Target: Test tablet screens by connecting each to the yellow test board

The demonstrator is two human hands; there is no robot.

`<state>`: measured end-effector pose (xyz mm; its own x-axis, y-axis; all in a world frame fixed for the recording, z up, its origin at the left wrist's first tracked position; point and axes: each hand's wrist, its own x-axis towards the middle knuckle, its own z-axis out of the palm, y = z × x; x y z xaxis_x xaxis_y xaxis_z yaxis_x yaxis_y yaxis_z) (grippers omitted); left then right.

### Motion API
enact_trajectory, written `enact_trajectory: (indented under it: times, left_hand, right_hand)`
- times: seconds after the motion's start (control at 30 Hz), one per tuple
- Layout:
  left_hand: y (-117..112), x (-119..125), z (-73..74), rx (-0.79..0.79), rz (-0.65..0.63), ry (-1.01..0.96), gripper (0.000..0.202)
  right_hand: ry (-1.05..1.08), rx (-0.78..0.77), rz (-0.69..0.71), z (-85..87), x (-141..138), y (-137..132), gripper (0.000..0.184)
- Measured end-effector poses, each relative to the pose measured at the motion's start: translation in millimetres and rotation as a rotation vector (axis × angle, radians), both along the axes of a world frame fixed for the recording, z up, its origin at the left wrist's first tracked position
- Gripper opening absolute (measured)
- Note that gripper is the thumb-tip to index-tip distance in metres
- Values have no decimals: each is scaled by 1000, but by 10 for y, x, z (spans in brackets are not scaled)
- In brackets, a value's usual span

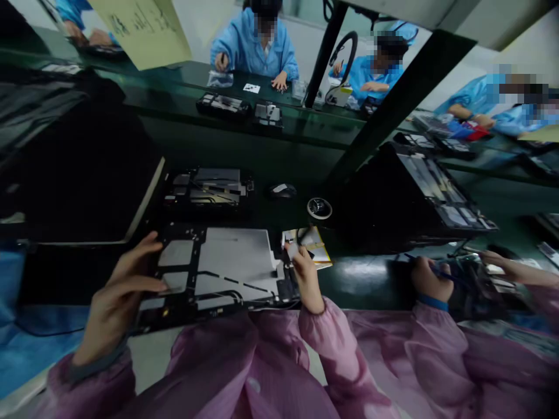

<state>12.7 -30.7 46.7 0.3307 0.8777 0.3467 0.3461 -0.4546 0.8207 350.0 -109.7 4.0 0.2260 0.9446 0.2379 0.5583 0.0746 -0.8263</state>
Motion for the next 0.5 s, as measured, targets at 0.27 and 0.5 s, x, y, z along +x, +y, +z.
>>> enact_trajectory:
  times: [0.27,0.5]
  left_hand:
    - [214,-115,-894,-187,1,166,29]
    - [36,-62,-756,-610,177,21,62]
  right_hand:
    - [-188,-56,-16,-307,-49,165,51]
    - [-343,-200,-171,-214,-208,-114,42]
